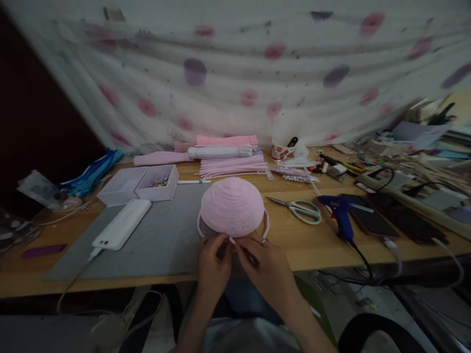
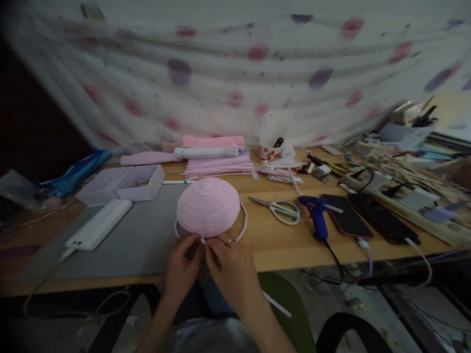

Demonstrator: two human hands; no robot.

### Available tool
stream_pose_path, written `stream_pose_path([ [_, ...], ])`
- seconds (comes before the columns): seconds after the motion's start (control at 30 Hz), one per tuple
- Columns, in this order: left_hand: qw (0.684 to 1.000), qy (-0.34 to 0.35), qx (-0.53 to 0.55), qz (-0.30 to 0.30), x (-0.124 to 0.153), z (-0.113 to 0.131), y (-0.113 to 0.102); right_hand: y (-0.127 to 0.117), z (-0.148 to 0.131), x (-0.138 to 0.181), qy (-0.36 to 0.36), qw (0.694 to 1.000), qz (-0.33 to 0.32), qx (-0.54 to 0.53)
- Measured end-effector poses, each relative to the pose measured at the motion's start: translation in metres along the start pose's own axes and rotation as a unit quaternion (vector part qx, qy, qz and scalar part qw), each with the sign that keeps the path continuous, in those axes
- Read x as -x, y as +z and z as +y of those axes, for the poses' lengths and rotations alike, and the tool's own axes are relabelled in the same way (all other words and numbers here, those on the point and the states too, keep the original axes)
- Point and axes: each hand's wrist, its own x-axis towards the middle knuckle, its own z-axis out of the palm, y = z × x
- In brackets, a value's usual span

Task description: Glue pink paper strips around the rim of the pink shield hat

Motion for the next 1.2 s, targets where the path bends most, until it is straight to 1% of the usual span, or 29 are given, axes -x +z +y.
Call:
stream_pose_path([
  [0.1,1.000,-0.007,0.009,-0.006,0.000,0.001,0.000,-0.002,0.000,0.000,0.005,1.000,-0.008,0.007],
  [0.27,0.999,-0.030,0.029,-0.018,0.002,0.000,0.000,-0.008,0.002,0.000,-0.006,1.000,-0.014,-0.009],
  [0.43,0.997,-0.049,0.049,-0.027,0.000,-0.001,-0.002,-0.013,0.007,-0.004,-0.006,1.000,-0.026,0.003],
  [0.6,0.996,-0.064,0.062,-0.030,-0.001,-0.001,-0.004,-0.011,0.015,-0.007,-0.013,0.999,-0.029,-0.035],
  [0.77,0.994,-0.077,0.073,-0.031,-0.001,0.000,-0.004,-0.011,0.021,-0.007,0.004,0.999,-0.023,-0.041],
  [0.97,0.991,-0.088,0.086,-0.045,-0.001,0.003,-0.009,-0.022,0.026,-0.010,0.026,0.998,-0.012,-0.048],
  [1.2,0.990,-0.076,0.093,-0.073,-0.006,0.006,-0.014,-0.027,0.026,-0.013,0.034,0.997,-0.019,-0.067],
])
